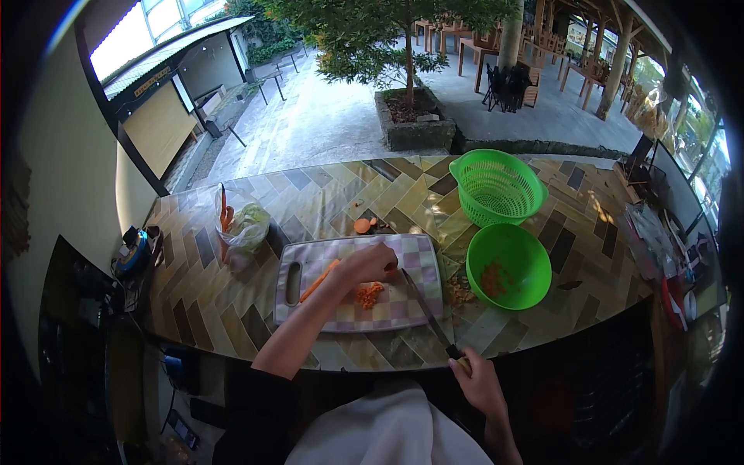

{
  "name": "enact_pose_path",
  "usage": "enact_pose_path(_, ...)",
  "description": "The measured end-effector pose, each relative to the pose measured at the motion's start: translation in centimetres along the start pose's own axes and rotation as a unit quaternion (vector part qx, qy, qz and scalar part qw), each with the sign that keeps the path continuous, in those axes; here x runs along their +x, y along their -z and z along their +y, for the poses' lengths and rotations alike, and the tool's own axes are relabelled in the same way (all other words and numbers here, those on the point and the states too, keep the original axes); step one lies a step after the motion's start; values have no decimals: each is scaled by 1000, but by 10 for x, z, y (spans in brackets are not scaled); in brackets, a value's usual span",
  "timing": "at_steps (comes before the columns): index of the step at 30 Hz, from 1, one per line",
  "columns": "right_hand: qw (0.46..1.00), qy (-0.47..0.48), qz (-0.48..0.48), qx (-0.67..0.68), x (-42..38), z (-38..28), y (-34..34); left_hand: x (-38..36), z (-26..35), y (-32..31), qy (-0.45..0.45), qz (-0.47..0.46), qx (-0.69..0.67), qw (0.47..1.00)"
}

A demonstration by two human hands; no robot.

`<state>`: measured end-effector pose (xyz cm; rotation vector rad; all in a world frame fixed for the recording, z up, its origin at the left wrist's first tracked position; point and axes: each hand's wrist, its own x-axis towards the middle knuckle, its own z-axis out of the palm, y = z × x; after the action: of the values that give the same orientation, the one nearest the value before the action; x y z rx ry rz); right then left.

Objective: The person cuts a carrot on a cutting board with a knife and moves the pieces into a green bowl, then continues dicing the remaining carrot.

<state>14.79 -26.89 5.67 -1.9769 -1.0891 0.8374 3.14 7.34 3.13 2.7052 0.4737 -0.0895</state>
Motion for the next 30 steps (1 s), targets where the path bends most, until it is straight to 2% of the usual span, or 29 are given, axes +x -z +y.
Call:
enact_pose_path(6, 1000, -6, 0, 4, 2, 3, 1, -2, -7, -8, -48, 37, -56, 997)
enact_pose_path(9, 1000, -2, -1, 3, 4, 6, 0, -4, 2, -2, -21, 20, -67, 997)
enact_pose_path(12, 1000, 3, 0, 4, 5, 7, -2, -6, 4, 0, -41, 59, -116, 991)
enact_pose_path(15, 1000, 4, -2, 12, 5, 5, -3, 0, -3, -3, -26, 22, -87, 996)
enact_pose_path(21, 1000, 14, 3, 17, 4, 7, -4, 3, -4, -14, 10, 9, -61, 998)
enact_pose_path(24, 1000, -2, -5, 13, 3, 7, -3, 3, -6, -8, -20, 1, -71, 997)
enact_pose_path(30, 1000, -10, -3, 14, 0, 10, -2, -5, -10, 9, -18, 7, -173, 985)
